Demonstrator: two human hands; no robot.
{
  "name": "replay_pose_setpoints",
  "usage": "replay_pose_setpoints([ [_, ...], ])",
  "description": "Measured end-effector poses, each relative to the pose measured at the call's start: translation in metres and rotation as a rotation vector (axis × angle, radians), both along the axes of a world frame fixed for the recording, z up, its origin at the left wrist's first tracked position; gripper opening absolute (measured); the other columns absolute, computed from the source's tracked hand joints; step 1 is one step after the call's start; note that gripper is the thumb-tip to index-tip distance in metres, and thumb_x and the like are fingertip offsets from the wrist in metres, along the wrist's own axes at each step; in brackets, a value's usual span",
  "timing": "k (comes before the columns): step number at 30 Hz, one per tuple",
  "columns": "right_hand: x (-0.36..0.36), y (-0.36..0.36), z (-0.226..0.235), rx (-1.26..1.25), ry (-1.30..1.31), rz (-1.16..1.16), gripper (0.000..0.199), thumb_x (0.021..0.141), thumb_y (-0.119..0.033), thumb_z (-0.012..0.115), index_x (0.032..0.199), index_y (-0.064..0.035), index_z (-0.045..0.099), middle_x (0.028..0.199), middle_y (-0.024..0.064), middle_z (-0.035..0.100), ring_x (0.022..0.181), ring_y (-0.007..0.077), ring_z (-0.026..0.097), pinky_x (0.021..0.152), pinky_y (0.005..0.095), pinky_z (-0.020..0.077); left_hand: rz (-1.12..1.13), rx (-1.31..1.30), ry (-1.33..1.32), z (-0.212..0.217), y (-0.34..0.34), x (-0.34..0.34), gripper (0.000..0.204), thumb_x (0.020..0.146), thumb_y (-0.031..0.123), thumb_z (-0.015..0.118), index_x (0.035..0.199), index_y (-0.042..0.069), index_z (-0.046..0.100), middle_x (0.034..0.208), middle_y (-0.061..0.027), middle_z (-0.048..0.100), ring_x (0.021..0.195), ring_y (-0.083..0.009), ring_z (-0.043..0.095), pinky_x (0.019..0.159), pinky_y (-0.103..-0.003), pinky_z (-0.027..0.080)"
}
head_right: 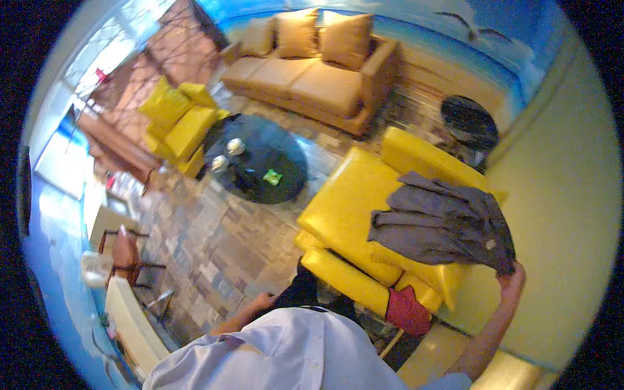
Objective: The person wipes a yellow armchair and its cushion with a pink cloth. They remove a dark garment from the chair, wipe the seat and backrest, then lift and wipe the cushion. The person briefly picks up a kettle from the table and places it back before continuing to wipe the chair's armrests and sides.
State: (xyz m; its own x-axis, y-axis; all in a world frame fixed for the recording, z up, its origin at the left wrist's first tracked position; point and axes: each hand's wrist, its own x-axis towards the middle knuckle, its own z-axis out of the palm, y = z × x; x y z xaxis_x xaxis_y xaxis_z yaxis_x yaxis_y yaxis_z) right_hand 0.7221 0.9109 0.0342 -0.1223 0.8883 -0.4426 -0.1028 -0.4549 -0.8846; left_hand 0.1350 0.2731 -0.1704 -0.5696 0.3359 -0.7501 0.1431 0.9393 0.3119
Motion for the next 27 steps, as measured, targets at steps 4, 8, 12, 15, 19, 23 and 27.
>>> replay_pose_setpoints([
  [4, -0.049, 0.017, 0.036, 0.061, 0.117, -0.070, 0.028, 0.096, -0.031, 0.064, 0.115, -0.0109, 0.067, 0.109, 0.0065, 0.073, 0.092, 0.0226, 0.070, 0.069, 0.0374, 0.0573, 0.040, -0.015, -0.024, 0.009, -0.024, -0.003, 0.049, 0.088, 0.043, 0.059, 0.108, 0.003, 0.079, 0.105, -0.0242, 0.076, 0.099, -0.0382, 0.074, 0.096, -0.045, 0.055],
  [8, -0.094, 0.029, 0.078, 0.097, 0.114, 0.044, 0.030, 0.095, -0.032, 0.070, 0.117, -0.0120, 0.067, 0.111, 0.0042, 0.072, 0.097, 0.0204, 0.067, 0.079, 0.0393, 0.0540, 0.080, -0.007, -0.059, 0.010, -0.040, 0.005, 0.050, 0.087, 0.045, 0.059, 0.110, 0.005, 0.079, 0.105, -0.0232, 0.076, 0.099, -0.0384, 0.074, 0.096, -0.045, 0.055],
  [12, -0.166, 0.026, 0.117, 0.161, 0.050, 0.165, 0.033, 0.092, -0.035, 0.076, 0.117, -0.0167, 0.066, 0.111, 0.0003, 0.068, 0.100, 0.0180, 0.064, 0.081, 0.0382, 0.0517, 0.136, 0.005, -0.028, -0.008, -0.064, 0.016, 0.048, 0.087, 0.043, 0.061, 0.108, 0.004, 0.079, 0.106, -0.0234, 0.076, 0.100, -0.0389, 0.073, 0.093, -0.047, 0.055],
  [15, -0.205, 0.026, 0.137, 0.181, -0.037, 0.301, 0.040, 0.090, -0.038, 0.077, 0.122, -0.0182, 0.063, 0.117, 0.0015, 0.065, 0.108, 0.0194, 0.062, 0.083, 0.0348, 0.0545, 0.199, 0.005, -0.041, -0.016, -0.083, 0.019, 0.049, 0.087, 0.044, 0.061, 0.107, 0.003, 0.078, 0.106, -0.0244, 0.075, 0.101, -0.0395, 0.073, 0.092, -0.047, 0.056],
  [19, -0.220, 0.034, 0.131, 0.944, -0.367, 0.460, 0.051, 0.092, -0.030, 0.075, 0.139, -0.0159, 0.059, 0.132, 0.0061, 0.060, 0.115, 0.0225, 0.061, 0.088, 0.0386, 0.0571, 0.247, 0.016, -0.077, -0.025, -0.083, 0.016, 0.051, 0.086, 0.046, 0.060, 0.108, 0.003, 0.078, 0.106, -0.0244, 0.075, 0.101, -0.0407, 0.073, 0.091, -0.048, 0.056],
  [23, -0.241, 0.048, 0.104, 0.476, -0.122, 0.490, 0.052, 0.095, -0.025, 0.070, 0.143, -0.0110, 0.058, 0.136, 0.0096, 0.057, 0.119, 0.0253, 0.057, 0.093, 0.0361, 0.0533, 0.205, 0.083, -0.042, -0.049, -0.121, 0.009, 0.047, 0.088, 0.044, 0.059, 0.102, 0.005, 0.080, 0.104, -0.0253, 0.075, 0.102, -0.0418, 0.071, 0.093, -0.049, 0.054],
  [27, -0.252, 0.052, 0.129, 0.565, -0.275, 0.508, 0.050, 0.102, -0.027, 0.066, 0.144, -0.0040, 0.055, 0.143, 0.0137, 0.055, 0.130, 0.0305, 0.052, 0.105, 0.0469, 0.0468, 0.244, 0.222, -0.072, -0.023, -0.098, -0.022, 0.044, 0.085, 0.038, 0.059, 0.093, -0.002, 0.077, 0.096, -0.0306, 0.072, 0.093, -0.0455, 0.070, 0.085, -0.053, 0.053],
])
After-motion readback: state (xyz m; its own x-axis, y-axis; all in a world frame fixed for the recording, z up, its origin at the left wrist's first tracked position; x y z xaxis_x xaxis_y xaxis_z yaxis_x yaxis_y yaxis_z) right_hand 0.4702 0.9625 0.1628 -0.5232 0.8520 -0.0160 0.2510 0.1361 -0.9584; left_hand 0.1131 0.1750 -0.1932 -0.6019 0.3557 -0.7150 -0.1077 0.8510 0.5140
